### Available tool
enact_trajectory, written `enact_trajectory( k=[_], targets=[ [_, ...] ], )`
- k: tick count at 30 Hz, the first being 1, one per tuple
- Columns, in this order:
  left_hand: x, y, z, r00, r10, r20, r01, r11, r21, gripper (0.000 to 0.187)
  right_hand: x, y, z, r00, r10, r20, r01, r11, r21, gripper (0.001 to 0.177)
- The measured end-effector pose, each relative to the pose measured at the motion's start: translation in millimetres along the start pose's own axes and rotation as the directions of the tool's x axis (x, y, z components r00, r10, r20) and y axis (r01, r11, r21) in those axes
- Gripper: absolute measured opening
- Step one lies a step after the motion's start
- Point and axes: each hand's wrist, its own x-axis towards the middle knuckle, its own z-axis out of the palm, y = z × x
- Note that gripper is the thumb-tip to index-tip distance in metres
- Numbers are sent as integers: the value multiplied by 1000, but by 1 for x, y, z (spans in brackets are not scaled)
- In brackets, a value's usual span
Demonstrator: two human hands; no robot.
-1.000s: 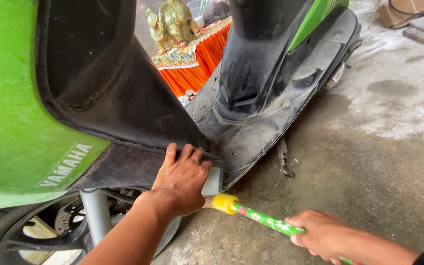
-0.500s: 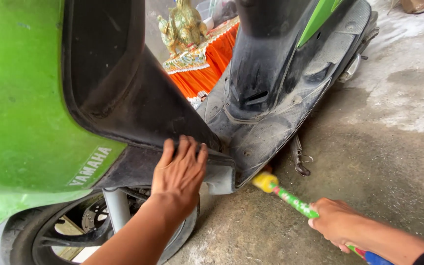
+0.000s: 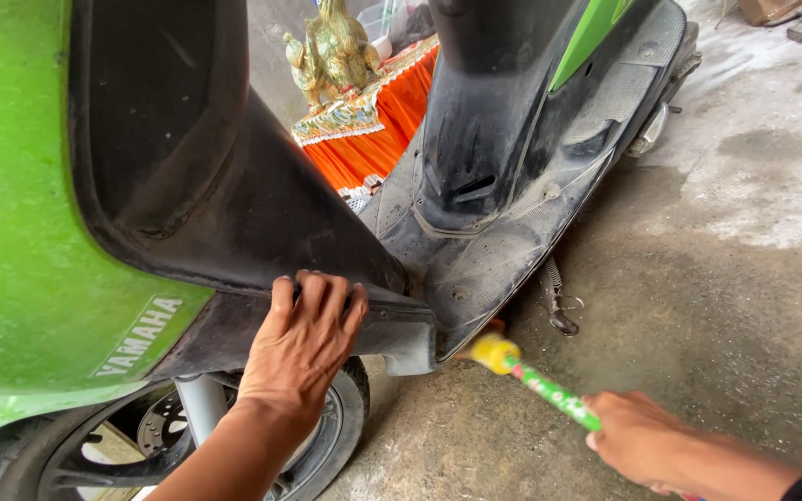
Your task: The person scrubs the front wheel, tire, and lower body panels of a green Yamaha scooter using a long-handled brush with a yellow head and green floral-patterned handle. The person holds the scooter's body with one hand while scrubbing with the other.
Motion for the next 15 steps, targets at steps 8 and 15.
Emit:
enact_trajectory(
  k=[8, 15],
  targets=[
    [0, -3, -2, 1000, 26, 6, -26, 1000, -15, 84, 16, 6, -2, 997, -64, -32, 63, 997, -38, 48],
    [1, -2, -4, 1000, 17, 2, -17, 1000, 21, 71, 10, 6, 7, 997, -47, -69, 41, 995, -91, 30]
  ],
)
